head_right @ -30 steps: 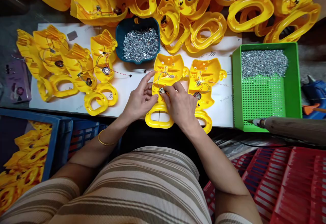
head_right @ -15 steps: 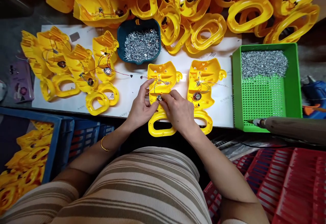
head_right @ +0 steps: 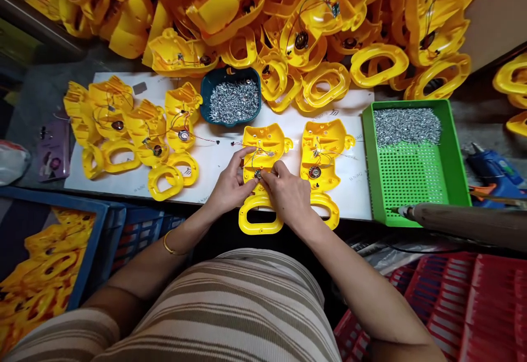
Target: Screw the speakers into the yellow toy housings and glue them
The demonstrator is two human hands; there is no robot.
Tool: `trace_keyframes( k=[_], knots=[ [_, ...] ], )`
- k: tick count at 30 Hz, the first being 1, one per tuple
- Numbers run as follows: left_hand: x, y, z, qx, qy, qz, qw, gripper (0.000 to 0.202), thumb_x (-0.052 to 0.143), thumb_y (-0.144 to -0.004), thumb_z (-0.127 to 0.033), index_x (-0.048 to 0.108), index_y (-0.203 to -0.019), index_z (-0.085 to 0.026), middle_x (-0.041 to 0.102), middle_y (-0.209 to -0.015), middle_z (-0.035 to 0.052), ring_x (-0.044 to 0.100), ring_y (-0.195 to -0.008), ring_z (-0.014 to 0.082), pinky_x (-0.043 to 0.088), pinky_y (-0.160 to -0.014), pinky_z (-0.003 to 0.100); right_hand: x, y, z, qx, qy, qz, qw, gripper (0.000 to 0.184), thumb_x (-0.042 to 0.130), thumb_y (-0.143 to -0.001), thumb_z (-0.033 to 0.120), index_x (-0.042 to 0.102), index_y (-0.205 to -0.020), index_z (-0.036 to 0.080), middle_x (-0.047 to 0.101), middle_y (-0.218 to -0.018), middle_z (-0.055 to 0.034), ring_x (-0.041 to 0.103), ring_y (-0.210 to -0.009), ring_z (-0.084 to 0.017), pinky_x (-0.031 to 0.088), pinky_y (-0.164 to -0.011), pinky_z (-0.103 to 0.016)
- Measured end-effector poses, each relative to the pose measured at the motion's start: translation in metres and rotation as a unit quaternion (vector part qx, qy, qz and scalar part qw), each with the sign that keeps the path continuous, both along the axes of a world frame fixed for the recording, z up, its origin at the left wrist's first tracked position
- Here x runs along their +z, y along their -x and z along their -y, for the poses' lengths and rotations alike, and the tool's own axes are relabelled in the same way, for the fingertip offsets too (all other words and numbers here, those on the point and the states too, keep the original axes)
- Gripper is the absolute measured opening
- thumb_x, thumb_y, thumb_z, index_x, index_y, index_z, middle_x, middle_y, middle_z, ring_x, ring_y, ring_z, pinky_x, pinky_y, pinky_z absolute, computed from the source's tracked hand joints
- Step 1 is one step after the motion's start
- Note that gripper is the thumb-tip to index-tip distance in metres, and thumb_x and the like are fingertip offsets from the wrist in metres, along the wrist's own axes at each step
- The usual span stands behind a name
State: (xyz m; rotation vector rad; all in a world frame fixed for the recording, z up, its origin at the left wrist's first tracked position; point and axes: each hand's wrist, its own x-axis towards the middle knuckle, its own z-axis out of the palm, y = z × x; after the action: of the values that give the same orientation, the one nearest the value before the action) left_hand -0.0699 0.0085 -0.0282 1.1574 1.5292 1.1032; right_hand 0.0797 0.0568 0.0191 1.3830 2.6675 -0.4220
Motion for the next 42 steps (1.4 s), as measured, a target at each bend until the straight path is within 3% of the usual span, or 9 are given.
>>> trace_keyframes(
  k=[4, 10, 14, 21, 26, 30, 33, 37, 42],
  knots=[
    [-0.002, -0.001, -0.004, 0.012, 0.008, -0.042, 0.999, 0.068, 0.059, -0.075, -0.007, 0.044, -0.138, -0.026, 0.062, -0.127, 0.0066, 0.060, -0.062, 0.0072, 0.053, -0.055, 0.019, -0.004, -0.001, -0.004, 0.045, -0.035, 0.046, 0.997, 0.031, 0.042, -0.100, 0.036, 0.066, -0.117, 0.029, 0.065, -0.100, -0.0024, 0.063, -0.071, -0.015, 0.015, -0.048, -0.028],
    [0.008, 0.010, 0.004, 0.073, -0.008, -0.067, 0.995, 0.053, 0.076, -0.075, -0.032, 0.060, -0.125, -0.025, 0.065, -0.122, 0.0059, 0.057, -0.052, 0.0036, 0.049, -0.050, 0.016, -0.009, -0.010, -0.011, 0.049, -0.060, 0.020, 0.997, 0.031, 0.043, -0.099, 0.035, 0.061, -0.124, 0.030, 0.066, -0.100, -0.0013, 0.063, -0.071, -0.015, 0.014, -0.047, -0.027],
    [0.007, 0.027, -0.001, 0.147, 0.059, 0.054, 0.986, 0.039, 0.066, -0.083, -0.051, 0.069, -0.097, -0.015, 0.068, -0.092, 0.0051, 0.050, -0.042, 0.0016, 0.034, -0.035, 0.013, -0.003, -0.011, -0.009, 0.008, -0.055, 0.009, 0.998, 0.034, 0.043, -0.099, 0.036, 0.061, -0.126, 0.028, 0.067, -0.100, -0.0038, 0.062, -0.073, -0.016, 0.016, -0.048, -0.026],
    [0.003, 0.034, -0.033, 0.180, 0.121, 0.286, 0.933, 0.045, 0.065, -0.084, -0.054, 0.067, -0.101, -0.013, 0.050, -0.061, -0.0050, 0.036, -0.035, 0.0006, 0.017, -0.032, 0.013, -0.011, -0.011, -0.005, 0.018, -0.063, -0.018, 0.998, 0.031, 0.043, -0.099, 0.034, 0.067, -0.117, 0.026, 0.067, -0.096, -0.0041, 0.061, -0.066, -0.014, 0.017, -0.046, -0.025],
    [0.017, 0.016, -0.034, 0.228, 0.008, 0.173, 0.958, 0.035, 0.061, -0.089, -0.047, 0.068, -0.106, -0.017, 0.054, -0.063, -0.0042, 0.045, -0.043, 0.0049, 0.031, -0.039, 0.016, -0.024, -0.022, -0.010, 0.007, -0.079, -0.220, 0.972, 0.027, 0.048, -0.097, 0.032, 0.069, -0.111, 0.021, 0.066, -0.088, -0.0036, 0.061, -0.063, -0.012, 0.039, -0.051, -0.024],
    [0.020, -0.008, -0.024, 0.062, -0.133, -0.105, 0.984, 0.025, 0.054, -0.093, -0.037, 0.072, -0.088, -0.020, 0.067, -0.079, 0.0054, 0.064, -0.078, 0.0171, 0.052, -0.068, 0.025, -0.020, -0.030, -0.016, -0.014, -0.123, -0.429, 0.895, 0.030, 0.052, -0.093, 0.025, 0.065, -0.120, 0.023, 0.065, -0.096, -0.0079, 0.063, -0.065, -0.014, 0.053, -0.057, -0.027],
    [0.010, -0.021, -0.023, -0.044, -0.148, -0.220, 0.963, 0.027, 0.048, -0.094, -0.027, 0.068, -0.077, -0.019, 0.063, -0.072, 0.0053, 0.062, -0.071, 0.0159, 0.049, -0.064, 0.024, -0.025, -0.039, -0.025, 0.074, -0.162, -0.391, 0.903, 0.044, 0.048, -0.090, 0.014, 0.059, -0.129, 0.030, 0.063, -0.119, -0.0118, 0.069, -0.082, -0.019, 0.060, -0.064, -0.031],
    [-0.015, -0.022, -0.038, -0.041, -0.162, -0.233, 0.958, 0.021, 0.051, -0.087, -0.019, 0.067, -0.072, -0.018, 0.064, -0.083, 0.0062, 0.063, -0.075, 0.0145, 0.049, -0.065, 0.021, -0.061, -0.049, -0.052, 0.182, -0.171, -0.376, 0.893, 0.039, 0.047, -0.093, 0.012, 0.062, -0.125, 0.029, 0.071, -0.099, -0.0056, 0.072, -0.087, -0.015, 0.060, -0.070, -0.021],
    [-0.029, -0.020, -0.055, 0.003, -0.162, -0.165, 0.973, 0.021, 0.055, -0.088, -0.025, 0.075, -0.090, -0.021, 0.071, -0.079, 0.0045, 0.065, -0.072, 0.0152, 0.051, -0.071, 0.024, -0.094, -0.041, -0.073, 0.104, -0.185, -0.425, 0.880, 0.027, 0.045, -0.098, 0.025, 0.065, -0.115, 0.028, 0.071, -0.098, -0.0057, 0.072, -0.085, -0.015, 0.060, -0.070, -0.020]
  ],
)
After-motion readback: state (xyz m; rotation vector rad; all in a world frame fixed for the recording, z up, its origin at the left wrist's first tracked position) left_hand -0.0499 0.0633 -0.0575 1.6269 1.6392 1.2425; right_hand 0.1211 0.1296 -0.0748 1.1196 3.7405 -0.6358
